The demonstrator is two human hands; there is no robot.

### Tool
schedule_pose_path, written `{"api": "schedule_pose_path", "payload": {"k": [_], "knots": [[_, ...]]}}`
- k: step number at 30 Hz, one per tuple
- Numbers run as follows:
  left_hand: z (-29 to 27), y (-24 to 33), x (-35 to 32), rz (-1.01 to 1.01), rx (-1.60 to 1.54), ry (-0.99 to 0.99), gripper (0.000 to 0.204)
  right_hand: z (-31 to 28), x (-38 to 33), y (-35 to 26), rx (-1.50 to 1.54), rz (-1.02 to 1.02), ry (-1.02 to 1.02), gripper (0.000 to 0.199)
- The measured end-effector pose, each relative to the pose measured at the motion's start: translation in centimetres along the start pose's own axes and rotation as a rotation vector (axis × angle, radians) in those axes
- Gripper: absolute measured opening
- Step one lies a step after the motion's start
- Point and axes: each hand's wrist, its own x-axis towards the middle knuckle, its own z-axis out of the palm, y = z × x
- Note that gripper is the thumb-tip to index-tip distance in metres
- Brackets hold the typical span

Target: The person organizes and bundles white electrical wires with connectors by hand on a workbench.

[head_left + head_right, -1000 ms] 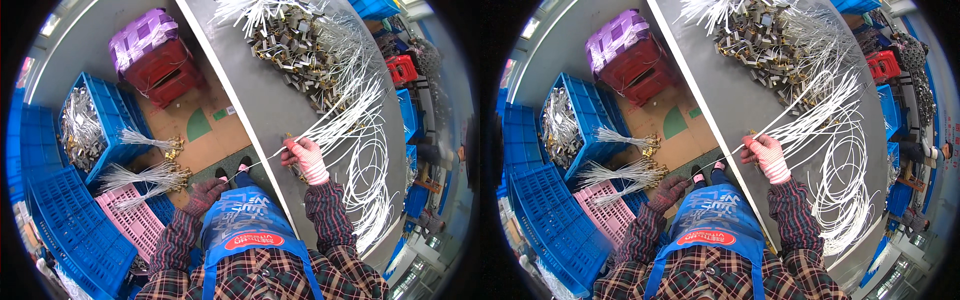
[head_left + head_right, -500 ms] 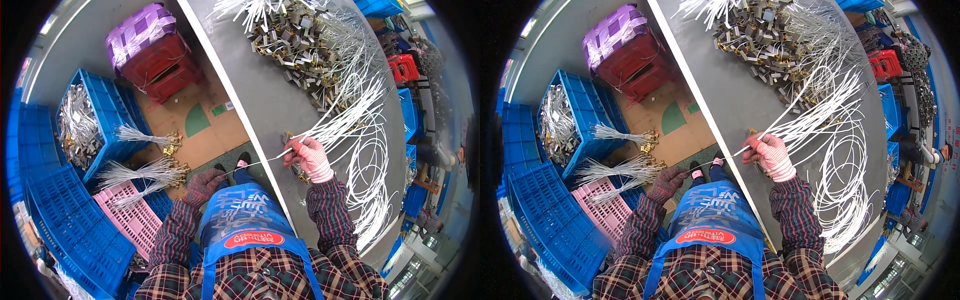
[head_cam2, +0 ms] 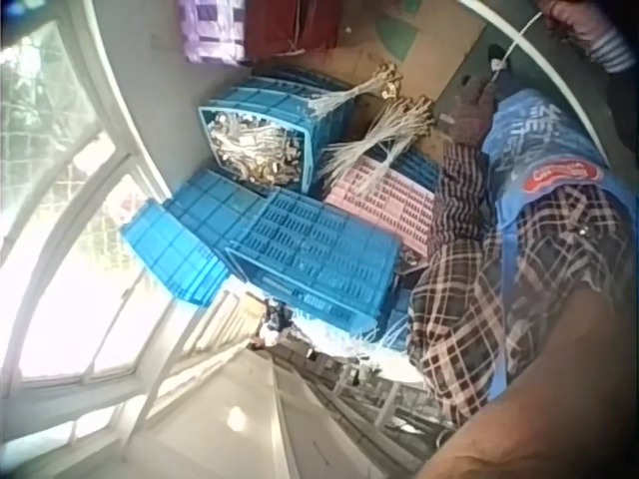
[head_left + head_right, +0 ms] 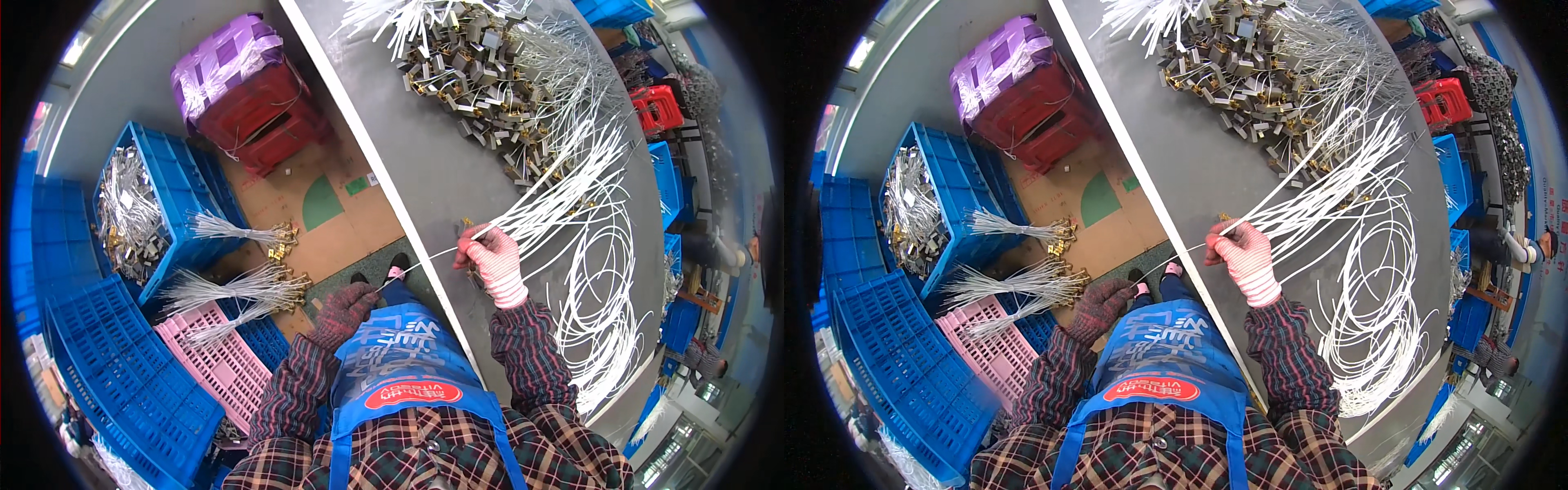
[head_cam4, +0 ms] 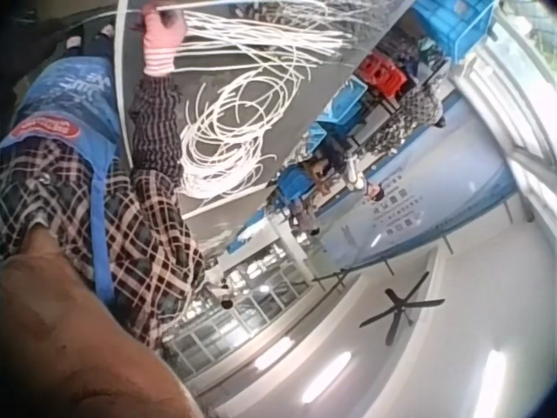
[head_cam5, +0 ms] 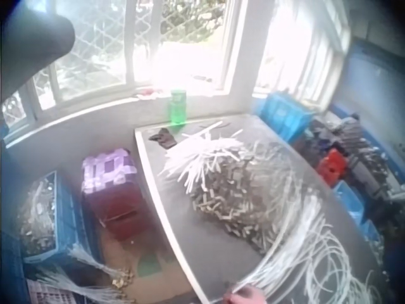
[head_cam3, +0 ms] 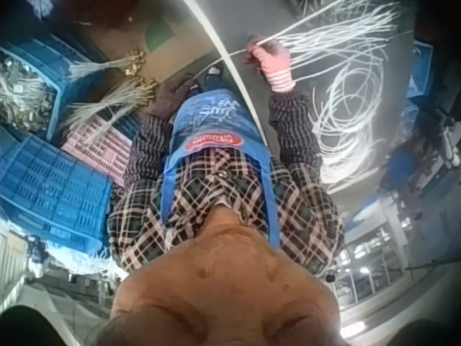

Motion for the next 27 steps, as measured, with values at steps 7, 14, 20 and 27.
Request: {"api": "schedule_pose_path", "payload": {"k": [7,14,20,27], "knots": [[0.1,1.3,-1.4,-0.124,-0.132,-0.115,0.024,-1.9,0.2,-1.9,-0.02,0.042,-0.027,0.017],[-0.1,3.4,-2.0,-0.237,-0.271,-0.304,0.023,-2.6,-1.3,-5.6,-0.014,-0.06,-0.037,0.015],[2.1,6.6,-0.6,-0.163,-0.287,-0.362,0.021,1.3,-3.2,0.5,-0.064,0.034,-0.269,0.015],[1.9,6.3,0.7,-0.152,-0.183,-0.367,0.025,-2.5,-1.8,-4.3,-0.138,-0.04,0.091,0.02]]}}
